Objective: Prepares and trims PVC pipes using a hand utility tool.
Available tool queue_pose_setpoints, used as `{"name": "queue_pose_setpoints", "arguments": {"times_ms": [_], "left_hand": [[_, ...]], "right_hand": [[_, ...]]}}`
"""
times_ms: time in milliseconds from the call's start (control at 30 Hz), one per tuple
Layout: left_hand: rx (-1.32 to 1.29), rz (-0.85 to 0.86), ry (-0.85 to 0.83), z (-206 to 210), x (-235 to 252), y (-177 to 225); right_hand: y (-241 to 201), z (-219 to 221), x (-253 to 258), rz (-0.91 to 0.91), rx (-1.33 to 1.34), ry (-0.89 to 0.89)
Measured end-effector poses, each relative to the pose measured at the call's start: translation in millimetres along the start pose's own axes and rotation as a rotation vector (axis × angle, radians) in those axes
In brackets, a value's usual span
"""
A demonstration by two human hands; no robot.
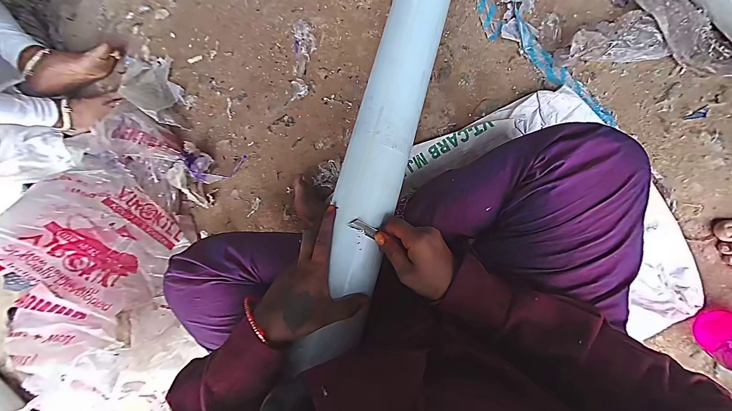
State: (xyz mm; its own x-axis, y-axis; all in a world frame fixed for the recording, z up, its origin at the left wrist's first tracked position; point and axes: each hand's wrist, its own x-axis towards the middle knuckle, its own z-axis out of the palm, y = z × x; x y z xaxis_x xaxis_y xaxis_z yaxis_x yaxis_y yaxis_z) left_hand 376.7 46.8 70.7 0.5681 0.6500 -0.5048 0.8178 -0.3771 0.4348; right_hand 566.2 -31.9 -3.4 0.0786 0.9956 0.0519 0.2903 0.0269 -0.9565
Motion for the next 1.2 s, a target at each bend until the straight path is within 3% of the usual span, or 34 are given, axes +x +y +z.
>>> {"name": "queue_pose_setpoints", "arguments": {"times_ms": [100, 200, 300, 400, 467, 567, 600, 667, 700, 767, 833, 900, 1033, 1200], "left_hand": [[-0.01, 0.002, -0.009, -2, 0, 1], [-0.052, 0.029, 0.019, 1, -1, -2], [-0.147, -0.054, 0.12, 7, 5, 1], [-0.221, -0.15, 0.201, -2, 45, 8], [-0.172, -0.197, 0.356, -23, 86, 4], [-0.04, -0.43, 0.735, -83, 129, -24], [-0.092, -0.406, 0.826, -100, 130, -32], [-0.25, -0.132, 0.962, -103, 123, -40], [-0.316, 0.014, 0.949, -94, 117, -38], [-0.537, 0.196, 0.731, -69, 102, -22], [-0.846, 0.31, 0.459, -49, 96, -9], [-1.074, 0.406, 0.331, -38, 98, -1], [-1.28, 0.335, 0.402, -37, 96, 4], [-1.436, 0.227, 0.365, -42, 104, -11]], "right_hand": [[-3, 0, -1, -0.011, -0.008, -0.038], [-3, -6, 3, 0.107, 0.144, -0.042], [1, -15, 11, 0.279, 0.445, 0.141], [5, -26, 17, 0.333, 0.558, 0.278], [6, -28, 18, 0.372, 0.575, 0.33], [0, -31, 15, 0.403, 0.517, 0.362], [-3, -35, 14, 0.393, 0.48, 0.379], [-9, -39, 15, 0.366, 0.427, 0.402], [-11, -38, 19, 0.347, 0.415, 0.392], [-18, -31, 37, 0.283, 0.419, 0.348], [-34, -21, 62, 0.207, 0.402, 0.266], [-54, -9, 86, 0.156, 0.349, 0.198], [-76, 15, 108, 0.131, 0.176, 0.11], [-88, 21, 100, 0.206, 0.193, 0.088]]}}
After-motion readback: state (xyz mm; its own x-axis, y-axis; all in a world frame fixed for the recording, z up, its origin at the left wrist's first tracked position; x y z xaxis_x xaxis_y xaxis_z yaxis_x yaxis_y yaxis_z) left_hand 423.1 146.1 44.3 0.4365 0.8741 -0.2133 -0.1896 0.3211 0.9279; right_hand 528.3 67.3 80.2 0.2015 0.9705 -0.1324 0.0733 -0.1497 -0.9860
